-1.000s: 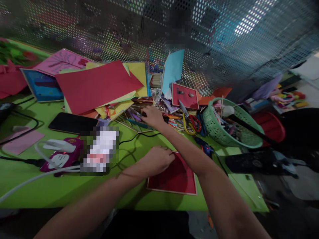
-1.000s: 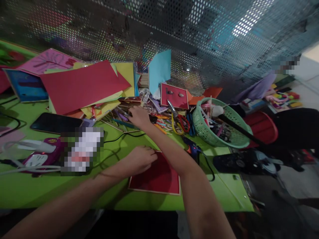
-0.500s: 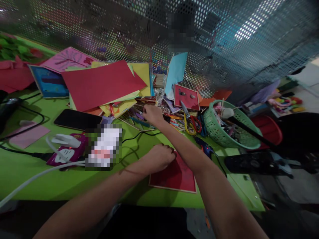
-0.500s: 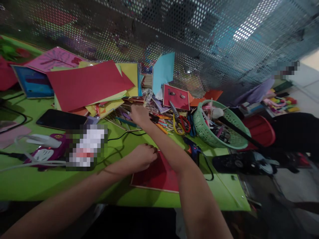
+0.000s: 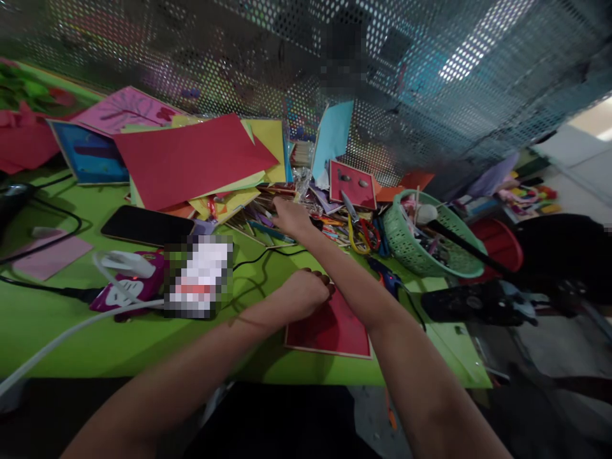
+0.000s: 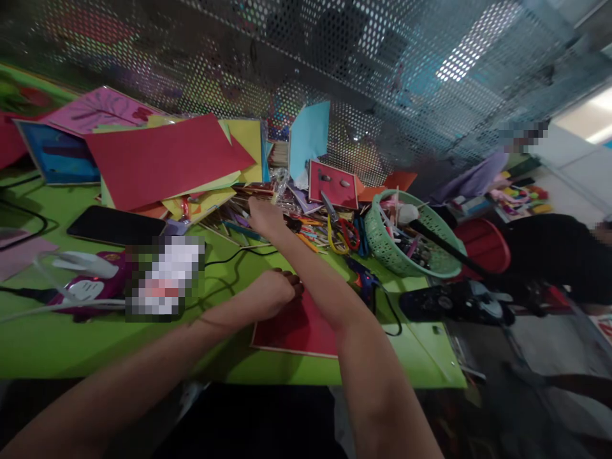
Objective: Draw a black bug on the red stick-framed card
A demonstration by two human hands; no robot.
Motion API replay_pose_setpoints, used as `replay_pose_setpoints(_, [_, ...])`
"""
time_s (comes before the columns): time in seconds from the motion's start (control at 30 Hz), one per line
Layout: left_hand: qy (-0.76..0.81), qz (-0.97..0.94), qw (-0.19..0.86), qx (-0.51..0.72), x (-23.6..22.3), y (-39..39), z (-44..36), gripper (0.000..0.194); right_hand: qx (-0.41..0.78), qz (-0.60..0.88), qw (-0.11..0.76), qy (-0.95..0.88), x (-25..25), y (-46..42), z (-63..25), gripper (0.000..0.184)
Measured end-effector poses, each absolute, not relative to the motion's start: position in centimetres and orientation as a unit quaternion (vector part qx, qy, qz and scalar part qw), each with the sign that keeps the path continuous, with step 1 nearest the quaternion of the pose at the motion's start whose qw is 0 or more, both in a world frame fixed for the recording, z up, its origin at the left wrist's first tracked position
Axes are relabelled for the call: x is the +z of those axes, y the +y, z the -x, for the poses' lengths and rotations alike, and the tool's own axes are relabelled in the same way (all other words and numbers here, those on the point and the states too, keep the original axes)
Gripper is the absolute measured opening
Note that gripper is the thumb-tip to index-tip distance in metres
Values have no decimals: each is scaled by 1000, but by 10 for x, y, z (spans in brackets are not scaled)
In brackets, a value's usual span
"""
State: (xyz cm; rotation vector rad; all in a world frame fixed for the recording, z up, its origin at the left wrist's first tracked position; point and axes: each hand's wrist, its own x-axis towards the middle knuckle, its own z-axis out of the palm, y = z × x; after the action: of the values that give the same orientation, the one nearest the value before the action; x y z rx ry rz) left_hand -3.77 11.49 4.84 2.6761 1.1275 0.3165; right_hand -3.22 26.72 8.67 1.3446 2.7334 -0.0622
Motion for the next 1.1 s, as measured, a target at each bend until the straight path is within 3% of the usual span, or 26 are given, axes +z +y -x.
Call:
replay_pose_setpoints(0.23, [378, -915, 103, 98, 47, 117, 39, 21, -4, -447, 54, 893, 82, 266, 34, 36])
replay_pose_setpoints(0.5, [400, -904, 106, 105, 54, 117, 40, 14, -13, -466, 38, 884, 89, 267, 23, 34])
replay_pose_setpoints(0.73, [480, -865, 99, 111, 74, 118, 51, 21, -38, -489, -46, 870, 110, 262, -21, 24])
replay_pose_setpoints(0.93, [555, -818, 113, 101, 80, 123, 58, 22, 5, -503, -28, 864, 114, 256, -32, 31])
replay_pose_setpoints(1.0, [594, -790, 120, 90, 80, 125, 64, 30, 14, -482, -43, 875, 110, 253, -21, 40])
replay_pose_setpoints(1.1, [653, -744, 117, 77, 76, 131, 74, 49, -43, -436, -31, 898, 102, 254, 4, 35])
